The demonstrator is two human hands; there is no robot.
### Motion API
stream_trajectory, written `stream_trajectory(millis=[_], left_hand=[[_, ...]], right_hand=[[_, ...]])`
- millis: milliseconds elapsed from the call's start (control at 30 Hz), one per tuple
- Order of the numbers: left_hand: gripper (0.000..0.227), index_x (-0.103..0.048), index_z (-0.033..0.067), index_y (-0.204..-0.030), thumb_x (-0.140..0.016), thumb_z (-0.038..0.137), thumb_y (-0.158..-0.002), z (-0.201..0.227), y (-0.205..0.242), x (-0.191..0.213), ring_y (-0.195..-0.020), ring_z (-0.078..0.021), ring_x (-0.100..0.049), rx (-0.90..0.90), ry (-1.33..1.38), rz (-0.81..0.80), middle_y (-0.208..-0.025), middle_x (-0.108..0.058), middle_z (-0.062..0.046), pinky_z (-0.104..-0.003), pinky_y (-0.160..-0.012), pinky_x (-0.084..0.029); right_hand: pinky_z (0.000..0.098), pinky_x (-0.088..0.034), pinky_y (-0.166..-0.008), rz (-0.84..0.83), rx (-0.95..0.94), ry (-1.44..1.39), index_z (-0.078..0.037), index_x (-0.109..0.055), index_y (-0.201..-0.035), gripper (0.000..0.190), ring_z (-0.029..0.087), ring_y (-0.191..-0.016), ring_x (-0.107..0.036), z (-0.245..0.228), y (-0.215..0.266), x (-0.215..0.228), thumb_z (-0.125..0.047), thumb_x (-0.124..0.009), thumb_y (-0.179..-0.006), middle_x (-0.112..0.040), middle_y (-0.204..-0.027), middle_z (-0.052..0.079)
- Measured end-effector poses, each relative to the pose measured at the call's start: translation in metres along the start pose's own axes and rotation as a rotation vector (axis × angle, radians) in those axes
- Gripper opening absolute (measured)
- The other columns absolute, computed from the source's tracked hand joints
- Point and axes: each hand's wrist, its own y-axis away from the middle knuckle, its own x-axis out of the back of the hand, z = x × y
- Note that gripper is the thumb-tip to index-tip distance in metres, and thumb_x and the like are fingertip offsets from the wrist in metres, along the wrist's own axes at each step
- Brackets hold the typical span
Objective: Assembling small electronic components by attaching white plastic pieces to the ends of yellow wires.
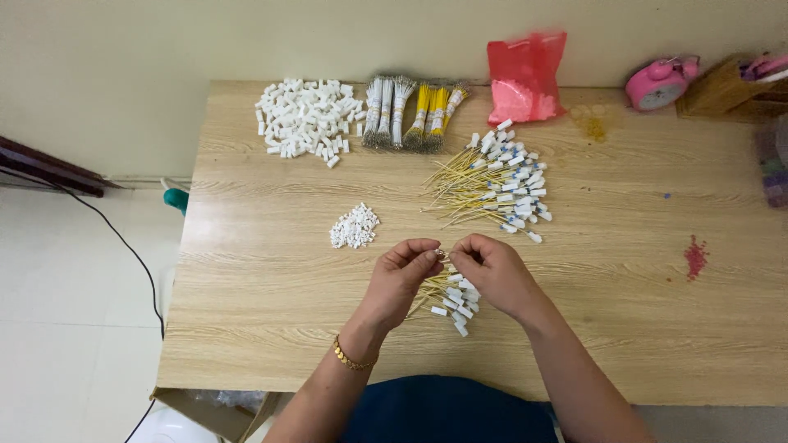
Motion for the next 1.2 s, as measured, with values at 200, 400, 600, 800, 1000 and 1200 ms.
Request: stream_trajectory(millis=[200, 400, 600, 800, 1000, 1200], left_hand=[[0.017, -0.070, -0.0004, -0.115, -0.066, 0.004, -0.098, 0.002, 0.003, -0.002, -0.096, -0.0161, -0.069, 0.039, 0.100, -0.003, -0.105, -0.072, -0.007, -0.031, -0.091, -0.059], [0.016, -0.069, -0.0003, -0.113, -0.066, 0.003, -0.098, 0.000, 0.004, -0.004, -0.097, -0.0163, -0.069, 0.027, 0.135, -0.019, -0.105, -0.071, -0.007, -0.032, -0.092, -0.059], [0.019, -0.070, -0.0011, -0.113, -0.066, 0.009, -0.098, 0.003, 0.006, -0.007, -0.091, -0.0162, -0.070, 0.111, 0.010, 0.041, -0.100, -0.073, -0.008, -0.030, -0.087, -0.058], [0.016, -0.071, -0.0013, -0.108, -0.067, 0.011, -0.099, 0.000, 0.005, -0.007, -0.088, -0.0145, -0.068, 0.058, -0.039, 0.028, -0.096, -0.073, -0.007, -0.030, -0.084, -0.058], [0.015, -0.071, 0.0017, -0.101, -0.067, 0.016, -0.100, -0.007, 0.002, -0.013, -0.084, -0.0130, -0.067, 0.079, -0.095, 0.154, -0.090, -0.071, -0.005, -0.029, -0.080, -0.057], [0.017, -0.070, 0.0022, -0.099, -0.066, 0.018, -0.101, -0.009, 0.002, -0.011, -0.079, -0.0117, -0.063, 0.060, -0.081, 0.173, -0.088, -0.070, -0.004, -0.027, -0.075, -0.054]], right_hand=[[0.0253, -0.051, -0.067, 0.016, 0.046, 0.004, -0.003, -0.071, -0.094, 0.017, 0.006, -0.074, -0.058, 0.006, 0.002, -0.002, -0.020, -0.067, -0.094, -0.068, -0.080, -0.002], [0.0251, -0.050, -0.064, 0.007, -0.021, -0.026, -0.004, -0.071, -0.093, 0.017, 0.006, -0.071, -0.058, -0.001, 0.003, -0.001, -0.021, -0.068, -0.094, -0.067, -0.078, -0.002], [0.0248, -0.049, -0.062, 0.017, -0.023, -0.065, -0.004, -0.072, -0.092, 0.016, 0.005, -0.069, -0.057, 0.013, -0.001, -0.003, -0.019, -0.070, -0.094, -0.068, -0.078, -0.003], [0.0242, -0.051, -0.062, 0.027, 0.018, -0.026, -0.005, -0.073, -0.092, 0.014, 0.005, -0.070, -0.059, 0.017, -0.002, -0.004, -0.019, -0.071, -0.094, -0.069, -0.078, -0.002], [0.0259, -0.054, -0.066, 0.088, 0.119, 0.004, -0.003, -0.073, -0.095, 0.015, 0.008, -0.075, -0.064, 0.006, 0.002, -0.005, -0.017, -0.070, -0.092, -0.070, -0.085, 0.002], [0.0304, -0.055, -0.071, 0.091, 0.170, 0.236, -0.002, -0.073, -0.097, 0.018, 0.016, -0.079, -0.069, -0.011, 0.003, -0.003, -0.019, -0.070, -0.092, -0.071, -0.088, 0.006]])
